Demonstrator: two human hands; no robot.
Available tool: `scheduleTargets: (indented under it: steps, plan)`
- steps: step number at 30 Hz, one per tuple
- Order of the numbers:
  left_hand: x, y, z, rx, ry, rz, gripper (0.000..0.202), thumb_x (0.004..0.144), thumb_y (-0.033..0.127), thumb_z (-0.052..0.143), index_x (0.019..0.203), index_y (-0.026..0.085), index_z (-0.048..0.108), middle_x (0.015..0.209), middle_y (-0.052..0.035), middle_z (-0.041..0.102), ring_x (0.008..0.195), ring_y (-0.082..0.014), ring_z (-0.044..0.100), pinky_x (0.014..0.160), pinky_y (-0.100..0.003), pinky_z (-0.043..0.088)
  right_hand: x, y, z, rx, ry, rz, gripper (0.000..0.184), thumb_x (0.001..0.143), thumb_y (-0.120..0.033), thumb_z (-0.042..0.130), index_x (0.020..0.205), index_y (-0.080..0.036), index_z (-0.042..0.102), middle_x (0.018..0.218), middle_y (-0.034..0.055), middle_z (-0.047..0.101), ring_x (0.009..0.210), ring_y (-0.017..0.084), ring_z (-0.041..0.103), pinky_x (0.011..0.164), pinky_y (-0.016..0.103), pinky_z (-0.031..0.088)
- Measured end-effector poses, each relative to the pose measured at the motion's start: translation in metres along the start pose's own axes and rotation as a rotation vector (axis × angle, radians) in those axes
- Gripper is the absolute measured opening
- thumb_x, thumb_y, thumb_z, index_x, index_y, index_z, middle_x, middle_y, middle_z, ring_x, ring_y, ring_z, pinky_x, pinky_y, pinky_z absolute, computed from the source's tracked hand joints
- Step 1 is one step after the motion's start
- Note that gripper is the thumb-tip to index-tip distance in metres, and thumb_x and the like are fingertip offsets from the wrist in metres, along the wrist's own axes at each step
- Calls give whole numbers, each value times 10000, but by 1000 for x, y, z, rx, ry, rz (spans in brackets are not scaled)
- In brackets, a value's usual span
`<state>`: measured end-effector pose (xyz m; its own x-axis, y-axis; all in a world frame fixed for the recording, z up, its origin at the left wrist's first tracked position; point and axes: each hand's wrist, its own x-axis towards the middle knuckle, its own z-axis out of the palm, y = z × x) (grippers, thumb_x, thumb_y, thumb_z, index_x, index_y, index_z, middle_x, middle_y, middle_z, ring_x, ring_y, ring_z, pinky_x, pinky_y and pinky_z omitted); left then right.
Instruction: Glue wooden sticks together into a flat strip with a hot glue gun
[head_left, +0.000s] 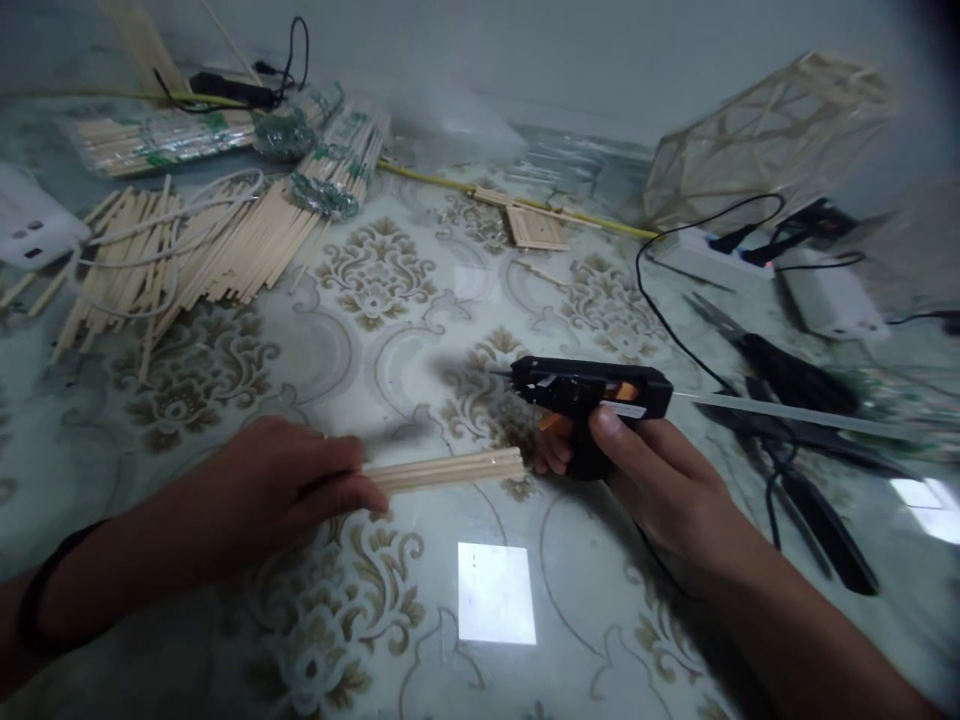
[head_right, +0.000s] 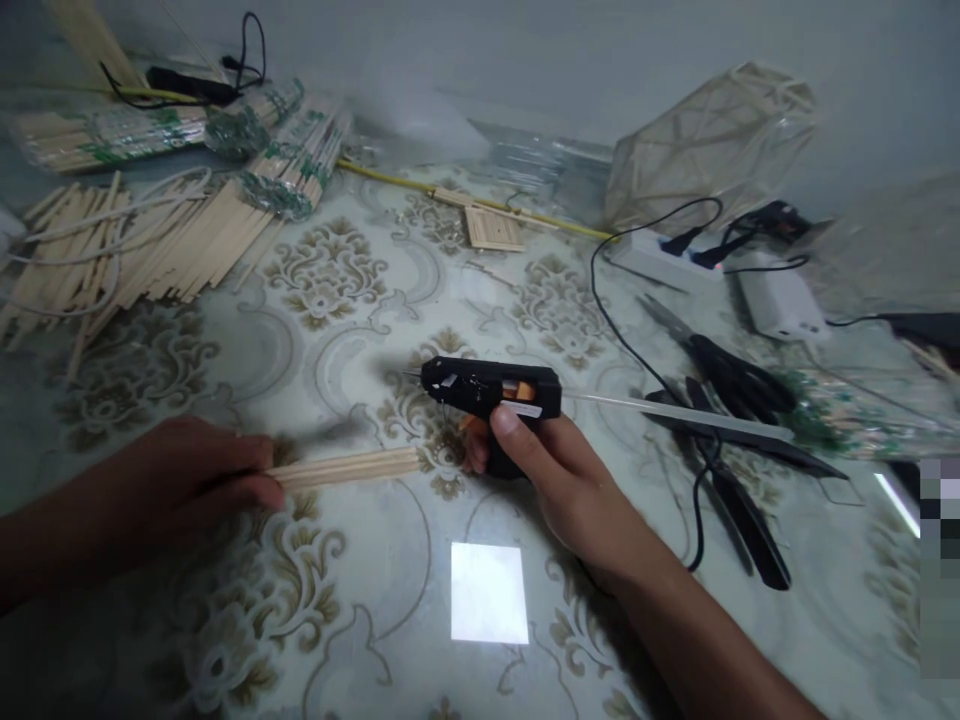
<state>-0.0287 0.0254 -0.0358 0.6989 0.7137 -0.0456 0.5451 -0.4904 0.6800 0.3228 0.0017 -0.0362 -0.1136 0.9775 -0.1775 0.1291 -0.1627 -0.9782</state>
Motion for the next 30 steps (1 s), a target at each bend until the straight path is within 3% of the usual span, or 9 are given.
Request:
scheduleTargets:
  steps: [4,8,11,14,17,19,21,23,30]
  plan:
    - [-5,3,0,206,38,76,700,1222,634,272,741,217,563,550,56,528,458,-121,503,526,-321,271,2,1,-3,-81,-19,-16,535,957,-790,744,837,-269,768,729,43,706,723,239,642,681,389,513]
    - [-6,13,4,365,18,166,681,1182,729,246,829,243,567,555,42,578,469,-180,553,532,-362,291,2,3,-5,-107,-14,-11,574,968,-809,708,781,-270,770,700,53,704,696,244,638,657,401,484]
    - [-2,18,6,447,-29,241,513,1238,471,344,885,236,632,706,10,717,546,-202,626,571,-379,358,1,1,-6,-119,-29,2,653,970,-854,655,712,-260,738,644,45,666,627,225,592,627,398,455]
    - [0,20,6,553,-3,295,287,1133,130,461,1087,213,732,933,-18,803,732,-215,718,681,-378,459,1,-3,-5,-136,-47,-1,707,958,-895,617,660,-260,700,582,25,607,550,196,496,571,386,404]
    - [-1,19,5,607,48,319,512,982,-22,523,1398,220,698,1004,-16,790,845,-204,725,794,-355,499,0,-5,-7,-168,-80,1,738,944,-919,606,613,-261,665,556,22,584,525,179,461,534,371,368]
    - [-1,17,6,623,69,322,472,1052,78,597,1497,222,654,1017,-20,775,853,-205,714,813,-351,504,-1,-4,-8,-197,-113,1,754,946,-927,590,603,-258,654,556,27,586,523,176,466,520,361,368]
    - [0,16,7,612,66,334,397,1134,361,672,1485,176,665,998,-34,764,833,-217,705,805,-364,510,-3,-1,-11,-219,-133,-9,743,966,-908,581,624,-254,663,567,28,589,525,176,479,509,349,386]
    - [1,15,7,583,57,350,565,1134,596,629,1454,133,678,974,-42,753,812,-224,697,793,-377,510,-5,1,-12,-240,-132,-21,708,980,-873,606,654,-248,677,585,27,602,527,172,501,496,333,411]
    - [4,11,9,539,72,348,481,1224,517,410,1345,169,718,1004,-42,752,880,-223,691,873,-384,506,-6,-7,-9,-368,-225,-81,745,977,-880,609,659,-214,711,572,30,627,513,152,553,487,291,442]
